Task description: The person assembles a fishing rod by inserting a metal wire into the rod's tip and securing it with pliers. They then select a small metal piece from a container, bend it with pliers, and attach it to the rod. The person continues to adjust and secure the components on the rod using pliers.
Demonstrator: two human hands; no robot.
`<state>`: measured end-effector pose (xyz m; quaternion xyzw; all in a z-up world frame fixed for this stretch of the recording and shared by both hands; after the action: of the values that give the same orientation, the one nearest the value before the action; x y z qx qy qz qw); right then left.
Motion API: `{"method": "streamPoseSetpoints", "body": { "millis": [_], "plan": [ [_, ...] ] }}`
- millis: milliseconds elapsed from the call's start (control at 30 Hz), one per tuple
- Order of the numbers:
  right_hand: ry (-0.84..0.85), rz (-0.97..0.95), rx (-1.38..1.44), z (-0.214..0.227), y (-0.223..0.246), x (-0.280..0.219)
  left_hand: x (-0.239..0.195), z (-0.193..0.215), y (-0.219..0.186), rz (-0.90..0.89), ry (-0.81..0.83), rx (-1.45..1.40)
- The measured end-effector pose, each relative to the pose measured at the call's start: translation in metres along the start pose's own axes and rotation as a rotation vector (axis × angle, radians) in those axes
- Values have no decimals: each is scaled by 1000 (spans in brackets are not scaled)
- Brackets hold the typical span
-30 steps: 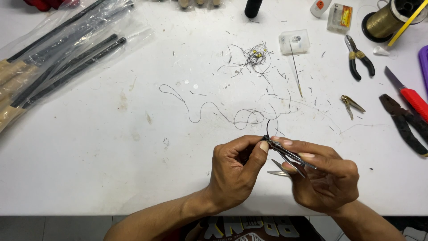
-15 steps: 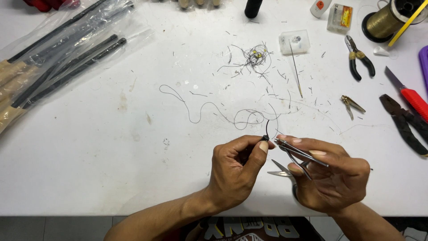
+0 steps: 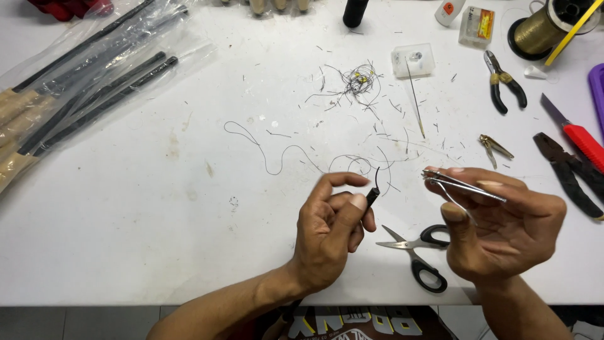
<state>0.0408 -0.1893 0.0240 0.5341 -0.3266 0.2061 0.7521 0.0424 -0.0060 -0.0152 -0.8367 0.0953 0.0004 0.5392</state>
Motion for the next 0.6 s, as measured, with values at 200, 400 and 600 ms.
{"method": "streamPoseSetpoints", "body": {
  "millis": [200, 400, 600],
  "plan": [
    [-11, -39, -97, 21, 2, 13, 9, 5, -1, 80, -98, -4],
    [402, -155, -545, 46, -27, 14, 14, 10, 3, 188, -95, -139],
    [912, -815, -910, 67, -78, -6, 20, 14, 7, 172, -146, 103]
  ]
}}
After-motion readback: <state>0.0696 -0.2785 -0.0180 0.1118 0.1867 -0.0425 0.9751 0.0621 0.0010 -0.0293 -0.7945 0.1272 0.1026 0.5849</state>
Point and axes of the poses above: each hand's wrist, its own x-axis towards the middle knuckle, its own z-axis out of the back of the hand, y = z × x, the point moved 4 cm from there along x, towards the middle knuckle, and after that the axes turned 1 degree about -y, right-handed, at the moved point
